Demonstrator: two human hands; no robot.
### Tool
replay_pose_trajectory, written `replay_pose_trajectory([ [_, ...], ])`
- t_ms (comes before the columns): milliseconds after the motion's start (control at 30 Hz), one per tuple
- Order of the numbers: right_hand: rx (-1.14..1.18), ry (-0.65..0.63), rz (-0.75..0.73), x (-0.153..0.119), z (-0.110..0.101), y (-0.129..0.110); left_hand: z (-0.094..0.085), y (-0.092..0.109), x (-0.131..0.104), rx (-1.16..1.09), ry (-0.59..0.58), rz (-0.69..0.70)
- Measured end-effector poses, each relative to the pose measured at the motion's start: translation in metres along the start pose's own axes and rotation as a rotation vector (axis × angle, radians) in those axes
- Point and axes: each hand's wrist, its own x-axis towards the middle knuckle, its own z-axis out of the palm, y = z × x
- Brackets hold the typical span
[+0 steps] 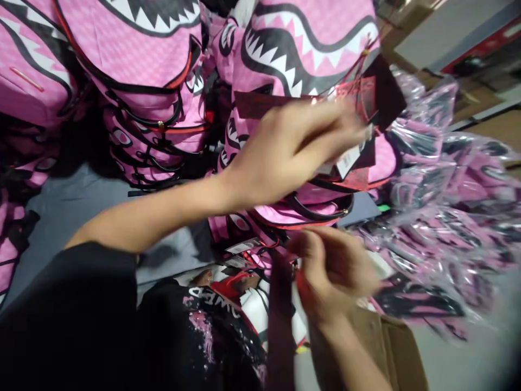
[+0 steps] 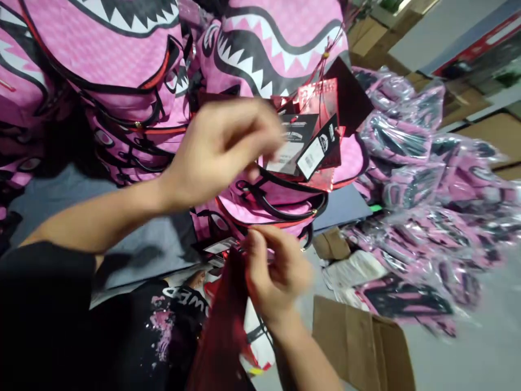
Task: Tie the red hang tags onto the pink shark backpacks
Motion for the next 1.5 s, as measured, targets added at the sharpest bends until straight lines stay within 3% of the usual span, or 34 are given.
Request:
replay_pose_trajectory([
  [100, 0.193, -0.049, 0.146, -0.037, 0.047, -0.017, 0.0, -0.034, -0.105, -0.248, 0.123, -0.295],
  [167, 0.231, -0.101, 0.227, -0.055, 0.078, -0.024, 0.006, -0.057, -0.155, -0.405, 0.134, -0.478],
  [267, 0.199, -0.13, 0.257, -0.074, 0.114, -0.033, 0.01, -0.074, -0.196, -0.444, 0.151, -0.604],
  [367, 0.14, -0.228, 0.215, -0.08, 0.125, -0.038, 0.003, -0.082, -0.208, -0.422, 0.163, -0.642],
  [467, -0.024, -0.299, 0.136, -0.072, 0.11, -0.026, -0.007, -0.095, -0.207, -0.466, 0.203, -0.658],
  [567, -0.339, -0.094, 0.156, -0.059, 0.08, 0.005, -0.013, -0.112, -0.198, -0.329, 0.207, -0.563],
  [633, -0.497, -0.001, 0.212, -0.054, 0.062, 0.027, -0.012, -0.123, -0.191, -0.18, 0.142, -0.47],
  [733, -0.529, -0.055, 0.265, -0.057, 0.048, 0.046, -0.006, -0.134, -0.18, -0.049, 0.013, -0.388],
  [867, -0.504, -0.043, 0.223, -0.056, 0.047, 0.041, -0.002, -0.136, -0.163, 0.003, -0.016, -0.31],
  [1000, -0.573, 0.052, 0.034, -0.018, 0.054, 0.02, -0.007, -0.129, -0.13, 0.159, 0.026, -0.194],
  [1067, -0.683, -0.037, 0.003, 0.012, 0.061, 0.009, -0.008, -0.126, -0.11, 0.237, 0.001, -0.188],
  [1167, -0.876, -0.275, 0.017, 0.05, 0.069, -0.004, -0.004, -0.127, -0.088, 0.28, -0.041, -0.226],
  [1267, -0.981, -0.359, -0.023, 0.065, 0.067, -0.007, 0.003, -0.131, -0.078, 0.272, -0.08, -0.226],
  [1500, -0.666, -0.077, -0.354, 0.047, 0.05, 0.019, 0.016, -0.119, -0.063, 0.114, -0.235, -0.196],
])
